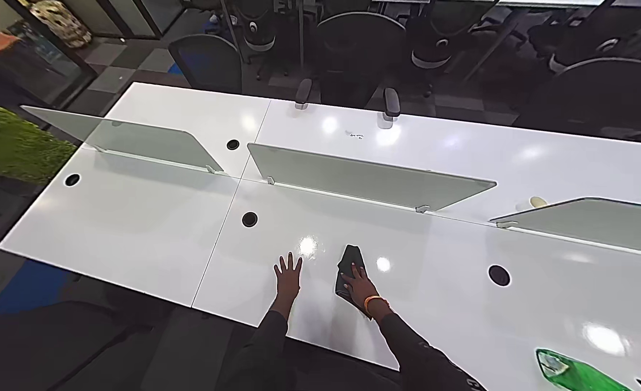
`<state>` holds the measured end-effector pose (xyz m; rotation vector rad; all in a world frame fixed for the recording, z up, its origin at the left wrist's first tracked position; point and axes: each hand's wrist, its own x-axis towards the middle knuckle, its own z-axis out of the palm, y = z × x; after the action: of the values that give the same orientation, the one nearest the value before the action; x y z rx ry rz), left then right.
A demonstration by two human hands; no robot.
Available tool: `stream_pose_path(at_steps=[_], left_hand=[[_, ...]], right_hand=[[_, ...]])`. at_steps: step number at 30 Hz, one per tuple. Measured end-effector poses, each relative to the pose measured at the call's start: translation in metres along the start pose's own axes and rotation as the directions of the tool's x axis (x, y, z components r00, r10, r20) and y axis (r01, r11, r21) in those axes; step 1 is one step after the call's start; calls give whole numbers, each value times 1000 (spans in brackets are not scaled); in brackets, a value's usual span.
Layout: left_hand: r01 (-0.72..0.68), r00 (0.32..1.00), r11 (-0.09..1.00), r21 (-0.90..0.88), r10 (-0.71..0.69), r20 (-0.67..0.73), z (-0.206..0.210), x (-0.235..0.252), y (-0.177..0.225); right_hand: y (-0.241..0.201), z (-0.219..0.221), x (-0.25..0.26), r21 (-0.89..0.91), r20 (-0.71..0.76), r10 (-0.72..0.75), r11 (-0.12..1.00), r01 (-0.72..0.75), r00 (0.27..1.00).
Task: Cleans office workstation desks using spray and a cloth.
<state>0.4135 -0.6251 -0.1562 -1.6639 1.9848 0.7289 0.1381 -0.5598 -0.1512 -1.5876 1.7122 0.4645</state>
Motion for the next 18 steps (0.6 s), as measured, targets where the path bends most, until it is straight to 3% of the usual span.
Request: stream_pose_path(at_steps=[7,14,18], left_hand=[[-39,999,996,86,40,-2,-10,49,-1],[-96,995,991,92,92,40,-16,54,-6],[-107,993,988,111,101,62,-19,57,-5]], right_hand=[[-17,-52,58,-71,-26,87,994,-89,996],[-28,-123,131,-69,-90,118,990,-125,989],[-58,-160,168,-81,-115,81,993,-91,990]])
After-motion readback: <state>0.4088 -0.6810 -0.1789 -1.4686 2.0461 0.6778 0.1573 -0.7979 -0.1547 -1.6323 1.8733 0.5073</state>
